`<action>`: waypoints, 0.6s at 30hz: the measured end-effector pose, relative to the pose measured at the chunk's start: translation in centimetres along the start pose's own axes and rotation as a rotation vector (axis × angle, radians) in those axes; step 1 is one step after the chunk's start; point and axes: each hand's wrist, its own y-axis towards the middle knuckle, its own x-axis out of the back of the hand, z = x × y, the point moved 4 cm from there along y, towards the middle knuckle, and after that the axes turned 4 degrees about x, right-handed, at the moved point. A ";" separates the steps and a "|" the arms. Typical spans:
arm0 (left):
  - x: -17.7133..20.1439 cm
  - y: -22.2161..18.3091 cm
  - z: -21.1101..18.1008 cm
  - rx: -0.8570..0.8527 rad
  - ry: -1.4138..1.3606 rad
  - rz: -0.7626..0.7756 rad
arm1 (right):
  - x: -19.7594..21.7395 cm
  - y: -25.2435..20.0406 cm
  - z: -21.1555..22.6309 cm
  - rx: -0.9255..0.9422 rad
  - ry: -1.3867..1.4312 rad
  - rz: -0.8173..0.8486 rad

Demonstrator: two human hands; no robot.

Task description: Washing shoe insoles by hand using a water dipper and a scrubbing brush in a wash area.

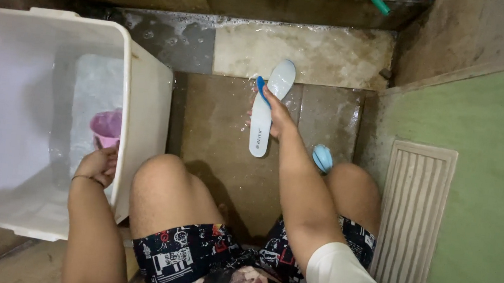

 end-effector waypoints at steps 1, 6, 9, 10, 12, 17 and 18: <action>0.7 -1.0 -0.1 0.001 0.004 -0.001 | 0.9 1.4 -0.9 0.000 0.004 -0.002; 2.8 -6.5 -0.6 -0.011 -0.384 0.195 | -0.3 0.6 0.0 0.115 0.163 0.016; 2.8 -10.7 -1.7 -0.138 -0.414 0.250 | 0.7 2.3 -0.7 0.041 0.269 0.034; 2.5 -12.7 -2.2 -0.140 -0.411 0.250 | 0.1 1.3 -0.1 0.043 0.271 0.035; 1.9 -16.9 -3.6 -0.294 -0.385 0.292 | -1.2 -0.7 1.1 0.065 0.248 0.073; -1.2 -27.6 -7.0 -0.486 -0.277 0.255 | -0.9 -0.4 1.5 0.079 0.235 -0.005; -1.8 -29.4 -7.6 -0.544 -0.277 0.270 | -0.4 0.0 1.4 0.088 0.274 -0.044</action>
